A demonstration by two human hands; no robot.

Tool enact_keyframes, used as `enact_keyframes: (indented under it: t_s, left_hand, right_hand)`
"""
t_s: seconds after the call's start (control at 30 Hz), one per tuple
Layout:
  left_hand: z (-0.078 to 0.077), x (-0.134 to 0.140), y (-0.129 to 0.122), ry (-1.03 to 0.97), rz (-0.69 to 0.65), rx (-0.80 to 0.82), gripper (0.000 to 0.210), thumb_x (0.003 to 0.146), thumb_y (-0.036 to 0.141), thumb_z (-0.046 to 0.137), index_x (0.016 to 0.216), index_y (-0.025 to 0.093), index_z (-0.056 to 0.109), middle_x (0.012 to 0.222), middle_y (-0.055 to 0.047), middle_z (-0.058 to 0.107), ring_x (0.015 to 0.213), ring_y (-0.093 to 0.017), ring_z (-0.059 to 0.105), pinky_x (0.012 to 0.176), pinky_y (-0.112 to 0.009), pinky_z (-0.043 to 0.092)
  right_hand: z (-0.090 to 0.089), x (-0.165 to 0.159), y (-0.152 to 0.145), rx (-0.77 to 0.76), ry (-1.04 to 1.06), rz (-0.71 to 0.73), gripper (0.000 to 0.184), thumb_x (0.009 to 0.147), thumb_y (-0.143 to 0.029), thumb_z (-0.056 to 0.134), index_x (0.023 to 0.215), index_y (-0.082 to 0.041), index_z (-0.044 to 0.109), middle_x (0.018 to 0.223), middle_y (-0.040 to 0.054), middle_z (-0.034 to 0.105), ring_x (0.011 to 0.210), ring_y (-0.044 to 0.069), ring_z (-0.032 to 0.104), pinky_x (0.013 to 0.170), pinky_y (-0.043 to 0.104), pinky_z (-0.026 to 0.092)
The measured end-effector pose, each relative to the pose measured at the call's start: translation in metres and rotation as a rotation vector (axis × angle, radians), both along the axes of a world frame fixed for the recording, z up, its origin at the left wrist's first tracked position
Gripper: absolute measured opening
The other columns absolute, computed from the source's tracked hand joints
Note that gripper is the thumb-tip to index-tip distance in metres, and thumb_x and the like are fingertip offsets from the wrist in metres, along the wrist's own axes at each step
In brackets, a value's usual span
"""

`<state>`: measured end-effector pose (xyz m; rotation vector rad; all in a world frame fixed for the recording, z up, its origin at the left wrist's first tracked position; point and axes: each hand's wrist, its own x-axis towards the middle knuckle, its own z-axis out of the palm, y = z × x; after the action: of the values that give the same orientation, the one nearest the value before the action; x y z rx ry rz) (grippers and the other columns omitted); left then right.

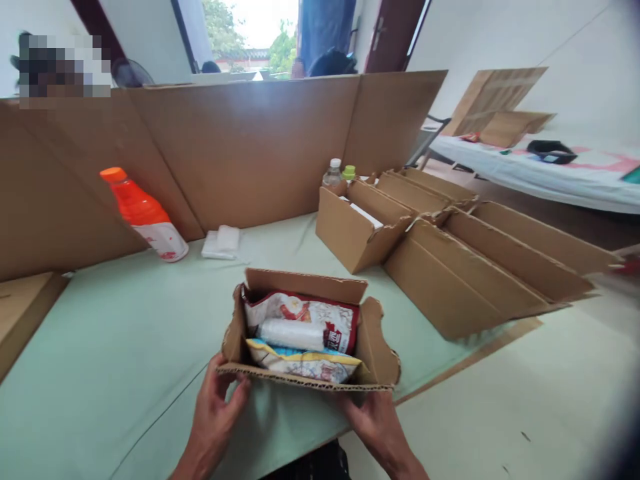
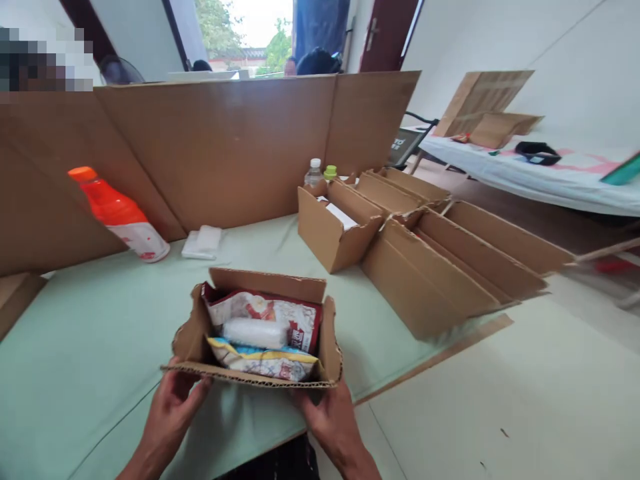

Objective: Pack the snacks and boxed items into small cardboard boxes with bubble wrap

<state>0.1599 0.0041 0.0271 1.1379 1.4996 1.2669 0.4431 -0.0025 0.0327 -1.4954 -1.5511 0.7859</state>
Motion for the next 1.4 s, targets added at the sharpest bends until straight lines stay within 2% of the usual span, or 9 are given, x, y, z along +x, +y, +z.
enact_keyframes:
  t_s: [0.2, 0.47, 0.7, 0.83, 0.97, 1.1, 1.17, 1.27, 1.4]
  left_hand:
    - [-0.023, -0.041, -0.057, 0.118, 0.168, -0.017, 0.051, 0.078, 0.048, 0.073, 0.117, 0.019, 0.058, 0.119, -0.012, 0.068, 0.114, -0.027, 0.064, 0.101, -0.041, 0.051]
    - [-0.045, -0.026, -0.056, 0.285, 0.163, -0.032, 0.061, 0.077, 0.058, 0.069, 0.122, 0.018, 0.059, 0.112, -0.014, 0.069, 0.116, -0.034, 0.063, 0.102, -0.050, 0.050]
    - [-0.047, -0.005, -0.058, 0.187, 0.151, -0.074, 0.070, 0.078, 0.062, 0.066, 0.130, 0.018, 0.051, 0.125, -0.016, 0.063, 0.123, -0.034, 0.059, 0.105, -0.048, 0.049]
    - [-0.043, 0.020, -0.054, 0.153, 0.087, -0.038, 0.071, 0.079, 0.062, 0.066, 0.133, 0.019, 0.051, 0.127, -0.015, 0.063, 0.124, -0.033, 0.059, 0.106, -0.045, 0.048]
    - [-0.032, 0.028, -0.044, 0.147, 0.008, 0.009, 0.063, 0.083, 0.060, 0.062, 0.133, 0.022, 0.056, 0.128, -0.013, 0.064, 0.124, -0.031, 0.060, 0.104, -0.045, 0.051]
    - [-0.023, 0.018, -0.034, 0.197, -0.084, 0.000, 0.061, 0.079, 0.055, 0.069, 0.128, 0.021, 0.060, 0.120, -0.013, 0.069, 0.120, -0.032, 0.063, 0.100, -0.046, 0.054]
    - [-0.025, 0.016, -0.033, 0.225, -0.097, -0.036, 0.061, 0.078, 0.057, 0.069, 0.125, 0.020, 0.061, 0.113, -0.013, 0.071, 0.117, -0.033, 0.064, 0.100, -0.047, 0.053]
    - [-0.032, 0.022, -0.033, 0.219, -0.032, -0.080, 0.062, 0.078, 0.066, 0.064, 0.117, 0.019, 0.062, 0.110, -0.014, 0.070, 0.115, -0.034, 0.064, 0.103, -0.050, 0.050]
    - [-0.035, 0.027, -0.030, 0.184, -0.061, -0.060, 0.056, 0.076, 0.069, 0.064, 0.107, 0.021, 0.063, 0.107, -0.012, 0.071, 0.105, -0.032, 0.068, 0.097, -0.047, 0.054]
  right_hand:
    - [0.008, -0.025, 0.012, -0.032, -0.040, 0.186, 0.050, 0.084, -0.052, 0.060, 0.120, -0.019, 0.069, 0.120, 0.0158, 0.070, 0.114, 0.035, 0.064, 0.103, 0.048, 0.050]
    - [-0.026, -0.015, -0.008, -0.151, -0.143, -0.024, 0.055, 0.075, -0.058, 0.065, 0.113, -0.017, 0.070, 0.106, 0.0161, 0.073, 0.102, 0.036, 0.068, 0.090, 0.047, 0.056]
    - [-0.015, -0.022, -0.007, -0.113, -0.099, -0.040, 0.041, 0.078, -0.054, 0.065, 0.098, -0.019, 0.071, 0.095, 0.0127, 0.073, 0.095, 0.032, 0.067, 0.092, 0.046, 0.054]
    - [-0.011, 0.004, 0.001, -0.085, -0.095, -0.045, 0.045, 0.080, -0.053, 0.061, 0.105, -0.017, 0.071, 0.103, 0.0150, 0.073, 0.101, 0.034, 0.067, 0.093, 0.047, 0.054]
    - [0.031, 0.066, 0.008, -0.057, -0.127, -0.026, 0.046, 0.077, -0.052, 0.065, 0.108, -0.020, 0.074, 0.103, 0.0130, 0.075, 0.096, 0.033, 0.069, 0.091, 0.049, 0.056]
    - [0.128, 0.087, 0.038, 0.275, -0.119, -0.197, 0.035, 0.086, -0.043, 0.066, 0.116, -0.027, 0.071, 0.108, 0.0063, 0.074, 0.095, 0.024, 0.069, 0.088, 0.039, 0.055]
    - [0.167, 0.059, 0.063, 0.250, -0.301, 0.172, 0.032, 0.086, -0.047, 0.066, 0.108, -0.026, 0.074, 0.105, 0.0049, 0.074, 0.093, 0.021, 0.069, 0.085, 0.035, 0.055]
    - [0.186, -0.009, 0.102, 0.170, -0.642, 0.661, 0.023, 0.078, -0.037, 0.076, 0.094, -0.021, 0.076, 0.090, 0.0013, 0.075, 0.087, 0.020, 0.071, 0.084, 0.033, 0.054]
    - [0.184, -0.040, 0.127, 0.153, -0.999, 0.849, 0.006, 0.068, -0.013, 0.077, 0.071, -0.015, 0.073, 0.067, 0.0008, 0.072, 0.068, 0.017, 0.068, 0.075, 0.031, 0.053]
